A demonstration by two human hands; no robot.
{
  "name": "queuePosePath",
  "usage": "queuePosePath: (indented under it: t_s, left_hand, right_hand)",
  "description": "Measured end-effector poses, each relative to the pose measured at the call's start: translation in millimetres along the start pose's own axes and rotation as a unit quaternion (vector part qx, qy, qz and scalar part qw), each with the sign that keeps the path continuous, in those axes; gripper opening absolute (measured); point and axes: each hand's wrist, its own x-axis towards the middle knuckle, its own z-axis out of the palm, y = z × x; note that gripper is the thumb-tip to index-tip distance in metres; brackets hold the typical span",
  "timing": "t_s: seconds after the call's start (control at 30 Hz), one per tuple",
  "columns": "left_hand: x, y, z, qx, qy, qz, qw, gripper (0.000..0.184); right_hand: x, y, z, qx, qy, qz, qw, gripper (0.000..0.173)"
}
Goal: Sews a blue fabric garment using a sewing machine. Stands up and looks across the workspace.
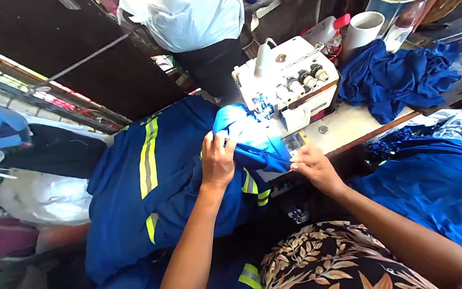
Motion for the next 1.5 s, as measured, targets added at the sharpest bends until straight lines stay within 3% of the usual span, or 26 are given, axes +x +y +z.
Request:
queuePosePath:
  t_s: [0.07, 0.17, 0.23, 0.3, 0.37, 0.47, 0.53, 0.63, 0.8, 0.9, 1.0, 1.17, 1.27, 1.4, 1.5]
  left_hand:
    - [16, -8, -17, 0.014, -0.056, 0.011, 0.998, 0.038]
    - [44, 2, -76, 0.047, -0.255, -0.074, 0.963, 0.056]
    - [49, 9, -114, 0.063, -0.296, -0.11, 0.947, 0.042]
    - [44, 11, -132, 0.054, -0.23, -0.053, 0.97, 0.036]
    - [42, 18, -140, -0.056, -0.2, -0.006, 0.978, 0.033]
    - [28, 21, -135, -0.186, -0.201, 0.007, 0.962, 0.037]
    - [17, 18, -126, -0.21, -0.166, 0.013, 0.964, 0.035]
    - [8, 6, -115, -0.218, -0.133, 0.022, 0.967, 0.029]
    - [12, 25, -95, -0.164, -0.095, -0.027, 0.982, 0.035]
    - [3, 32, -39, -0.096, -0.178, -0.021, 0.979, 0.049]
    - [-10, 21, -4, -0.066, -0.166, -0.011, 0.984, 0.039]
    - [6, 27, -21, -0.051, -0.122, 0.001, 0.991, 0.027]
    - [16, 26, -27, -0.028, -0.114, 0.01, 0.993, 0.03]
    - [28, 21, -24, -0.016, -0.114, 0.015, 0.993, 0.033]
    - [43, 14, -28, -0.001, -0.109, 0.015, 0.994, 0.034]
  right_hand:
    - [21, 3, 8, 0.003, 0.007, 0.004, 1.0, 0.022]
    - [54, -1, 14, -0.014, 0.009, 0.016, 1.0, 0.018]
    - [74, -3, 14, -0.077, 0.014, -0.015, 0.997, 0.023]
    - [89, -7, 15, -0.147, 0.015, -0.061, 0.987, 0.023]
    - [97, -15, 15, -0.184, 0.0, -0.105, 0.977, 0.02]
    - [97, -38, 21, -0.129, -0.072, -0.186, 0.971, 0.015]
    - [88, -59, 34, -0.082, -0.117, -0.233, 0.962, 0.011]
    - [82, -72, 47, -0.107, -0.099, -0.281, 0.949, 0.012]
    - [67, -67, 23, -0.007, -0.046, -0.221, 0.974, 0.011]
    - [40, -54, 1, 0.031, -0.006, -0.16, 0.987, 0.01]
    - [12, -33, -10, 0.005, -0.001, -0.096, 0.995, 0.018]
    - [-2, -26, -8, 0.019, 0.014, -0.065, 0.998, 0.015]
    - [4, -23, -8, 0.004, 0.016, -0.062, 0.998, 0.016]
    - [24, -4, 7, -0.003, 0.028, -0.025, 0.999, 0.02]
    - [52, 3, 18, 0.023, 0.043, -0.007, 0.999, 0.012]
